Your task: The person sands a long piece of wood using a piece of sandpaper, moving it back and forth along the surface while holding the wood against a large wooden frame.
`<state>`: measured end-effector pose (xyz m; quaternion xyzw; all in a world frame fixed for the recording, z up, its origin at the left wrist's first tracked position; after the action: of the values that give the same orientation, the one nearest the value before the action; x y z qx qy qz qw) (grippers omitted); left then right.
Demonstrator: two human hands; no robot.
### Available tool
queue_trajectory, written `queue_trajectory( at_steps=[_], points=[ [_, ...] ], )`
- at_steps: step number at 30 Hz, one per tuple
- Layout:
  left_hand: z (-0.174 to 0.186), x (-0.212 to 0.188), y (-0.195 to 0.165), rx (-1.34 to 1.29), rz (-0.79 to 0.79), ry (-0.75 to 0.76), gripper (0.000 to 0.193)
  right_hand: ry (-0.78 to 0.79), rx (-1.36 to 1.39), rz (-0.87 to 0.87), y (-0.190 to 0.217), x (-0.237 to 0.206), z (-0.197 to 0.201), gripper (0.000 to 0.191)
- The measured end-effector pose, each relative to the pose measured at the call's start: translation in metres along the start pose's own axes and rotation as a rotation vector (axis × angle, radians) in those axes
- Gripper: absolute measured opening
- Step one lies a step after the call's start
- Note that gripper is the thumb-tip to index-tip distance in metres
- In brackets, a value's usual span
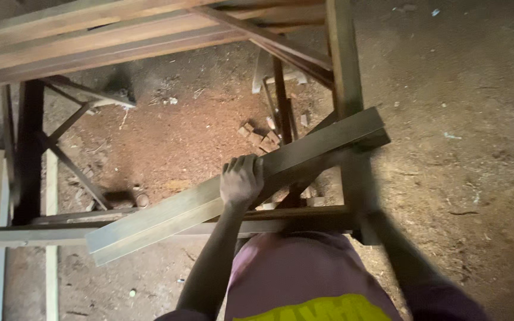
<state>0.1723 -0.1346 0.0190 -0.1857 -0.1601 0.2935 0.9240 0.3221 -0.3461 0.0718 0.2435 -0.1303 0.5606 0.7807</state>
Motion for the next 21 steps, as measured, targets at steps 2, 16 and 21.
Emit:
queue_trajectory(
  at_steps=[2, 16, 21],
  points=[
    [-0.013, -0.002, 0.007, 0.024, 0.056, 0.11, 0.035, 0.047, 0.107, 0.133, 0.055, -0.004, -0.029, 0.034],
    [0.001, 0.017, 0.031, -0.212, 0.145, 0.172, 0.047, 0.087, 0.039, 0.145, 0.076, 0.022, -0.059, 0.034],
    [0.029, 0.012, 0.041, -0.425, 0.071, 0.008, 0.054, 0.09, 0.052, 0.213, 0.103, 0.011, -0.064, 0.036]
  ],
)
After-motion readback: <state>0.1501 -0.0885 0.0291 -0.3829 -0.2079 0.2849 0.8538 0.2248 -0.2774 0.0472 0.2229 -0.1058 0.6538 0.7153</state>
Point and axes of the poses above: each hand's wrist, its own x-axis towards the middle knuckle, its own z-axis out of the back of the hand, y = z × x, the point moved 10 cm from there along x, towards the middle knuckle, and after that the axes turned 3 degrees about -x, right-handed, at the moved point
